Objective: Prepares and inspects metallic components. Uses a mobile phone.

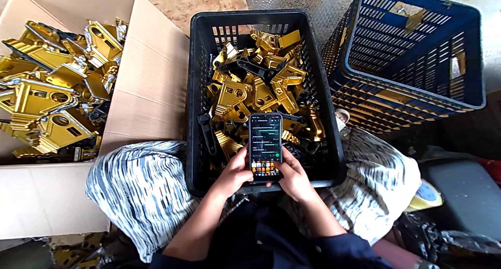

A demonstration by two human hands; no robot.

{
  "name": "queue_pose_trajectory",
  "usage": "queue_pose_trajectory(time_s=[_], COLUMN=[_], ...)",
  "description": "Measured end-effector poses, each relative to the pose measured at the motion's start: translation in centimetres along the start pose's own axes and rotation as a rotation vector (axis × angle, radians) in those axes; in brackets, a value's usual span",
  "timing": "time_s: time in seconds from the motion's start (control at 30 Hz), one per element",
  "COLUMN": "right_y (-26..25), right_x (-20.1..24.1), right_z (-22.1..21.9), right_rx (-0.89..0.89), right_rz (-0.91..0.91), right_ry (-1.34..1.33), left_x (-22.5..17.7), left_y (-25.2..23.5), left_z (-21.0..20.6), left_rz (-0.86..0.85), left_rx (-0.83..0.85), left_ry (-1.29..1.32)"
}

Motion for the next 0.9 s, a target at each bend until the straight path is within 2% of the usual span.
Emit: queue_pose_trajectory(time_s=[0.73,0.9], right_y=[-0.08,0.02], right_x=[0.03,-0.04], right_z=[-0.26,-0.22], right_rx=[0.045,0.043], right_rz=[0.022,0.006], right_ry=[-0.082,-0.008], left_x=[-0.07,-0.14], left_y=[0.01,0.05], left_z=[-0.07,-0.03], left_rz=[-0.014,-0.016], left_rx=[0.013,0.007], left_ry=[0.002,-0.004])
Point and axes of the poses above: each hand's wrist, its own y-axis away from the middle knuckle, its own z-axis out of the back of the hand, x = y × z, the point moved 10 cm from there along -y, towards the middle knuckle, and after that the axes turned 8 degrees about x, right-handed, at the moved point
